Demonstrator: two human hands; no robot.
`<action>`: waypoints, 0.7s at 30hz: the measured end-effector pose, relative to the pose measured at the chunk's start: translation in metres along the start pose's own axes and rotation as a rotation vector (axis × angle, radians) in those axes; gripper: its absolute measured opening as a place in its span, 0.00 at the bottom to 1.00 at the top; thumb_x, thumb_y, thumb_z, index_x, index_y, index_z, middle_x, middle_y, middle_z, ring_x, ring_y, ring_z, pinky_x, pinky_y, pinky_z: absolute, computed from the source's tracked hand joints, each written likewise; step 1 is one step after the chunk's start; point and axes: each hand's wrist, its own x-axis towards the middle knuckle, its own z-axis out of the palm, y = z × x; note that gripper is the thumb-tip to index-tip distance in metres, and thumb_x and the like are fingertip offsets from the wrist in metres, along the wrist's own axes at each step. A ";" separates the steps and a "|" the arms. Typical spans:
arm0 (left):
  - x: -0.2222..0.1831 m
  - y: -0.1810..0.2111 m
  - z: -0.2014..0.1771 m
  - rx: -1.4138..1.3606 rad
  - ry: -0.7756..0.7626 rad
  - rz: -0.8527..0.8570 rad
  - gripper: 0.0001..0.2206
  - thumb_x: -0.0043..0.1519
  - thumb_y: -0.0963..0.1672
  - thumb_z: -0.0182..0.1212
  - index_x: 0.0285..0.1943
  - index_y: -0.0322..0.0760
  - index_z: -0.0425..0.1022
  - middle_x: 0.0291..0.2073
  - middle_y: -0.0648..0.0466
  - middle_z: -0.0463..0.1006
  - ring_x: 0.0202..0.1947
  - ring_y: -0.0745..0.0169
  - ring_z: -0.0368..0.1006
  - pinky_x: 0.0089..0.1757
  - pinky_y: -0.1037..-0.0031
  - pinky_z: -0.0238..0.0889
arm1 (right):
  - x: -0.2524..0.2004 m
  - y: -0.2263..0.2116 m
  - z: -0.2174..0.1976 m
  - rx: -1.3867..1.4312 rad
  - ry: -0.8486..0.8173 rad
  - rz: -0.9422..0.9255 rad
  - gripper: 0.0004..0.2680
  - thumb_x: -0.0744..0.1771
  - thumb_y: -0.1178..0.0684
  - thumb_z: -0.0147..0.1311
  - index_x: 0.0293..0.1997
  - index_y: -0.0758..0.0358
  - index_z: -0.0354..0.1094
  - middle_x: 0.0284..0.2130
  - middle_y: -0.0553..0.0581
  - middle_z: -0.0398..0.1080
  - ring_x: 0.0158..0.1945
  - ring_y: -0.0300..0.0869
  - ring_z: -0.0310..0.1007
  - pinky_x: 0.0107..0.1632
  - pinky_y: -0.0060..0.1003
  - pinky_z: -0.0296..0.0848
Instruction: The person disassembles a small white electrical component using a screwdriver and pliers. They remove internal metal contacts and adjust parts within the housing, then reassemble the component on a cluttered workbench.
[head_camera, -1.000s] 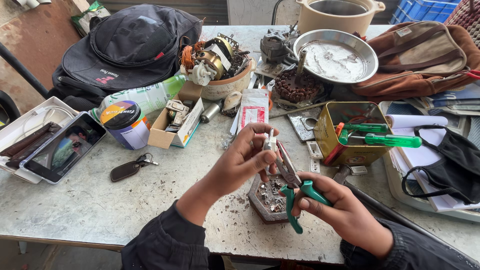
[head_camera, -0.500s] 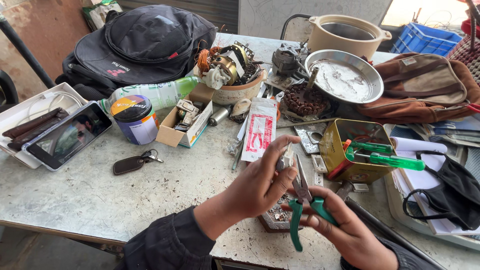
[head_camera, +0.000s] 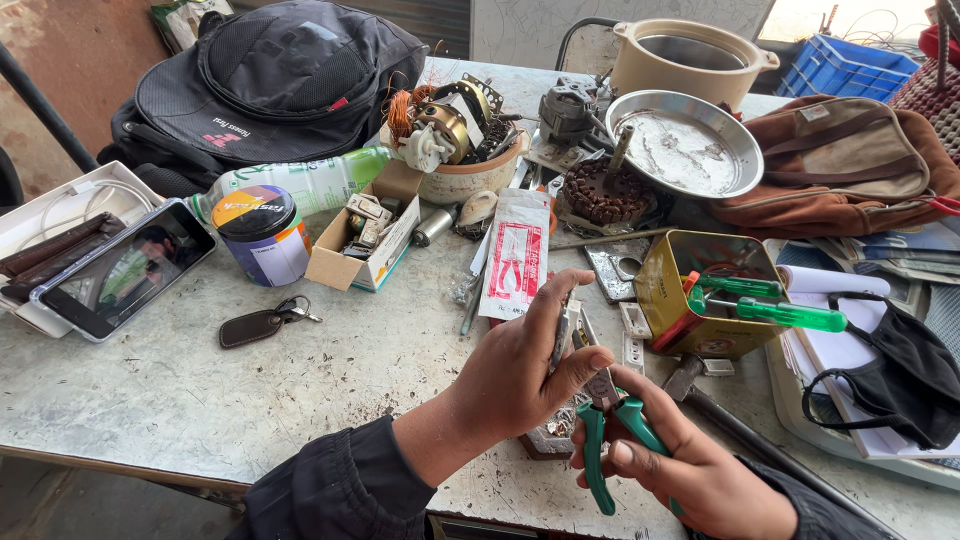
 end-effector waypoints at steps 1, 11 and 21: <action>0.000 0.000 0.001 0.018 -0.014 -0.041 0.29 0.72 0.50 0.54 0.75 0.28 0.50 0.29 0.47 0.74 0.28 0.53 0.79 0.33 0.65 0.70 | 0.000 -0.002 0.001 0.041 -0.001 0.021 0.31 0.67 0.57 0.51 0.80 0.54 0.35 0.55 0.65 0.68 0.55 0.48 0.72 0.58 0.47 0.69; 0.004 0.000 -0.003 0.035 -0.048 -0.075 0.21 0.73 0.47 0.51 0.72 0.31 0.61 0.24 0.48 0.77 0.26 0.55 0.79 0.31 0.66 0.69 | -0.001 -0.017 0.010 0.372 -0.127 0.072 0.15 0.71 0.50 0.43 0.61 0.71 0.59 0.35 0.61 0.67 0.44 0.50 0.70 0.47 0.47 0.72; 0.010 -0.001 -0.019 -0.042 -0.195 -0.193 0.18 0.72 0.48 0.51 0.66 0.32 0.68 0.31 0.44 0.81 0.34 0.56 0.84 0.39 0.67 0.73 | 0.003 -0.022 0.012 0.459 -0.157 0.182 0.14 0.70 0.48 0.44 0.57 0.69 0.60 0.32 0.61 0.68 0.37 0.52 0.75 0.42 0.48 0.76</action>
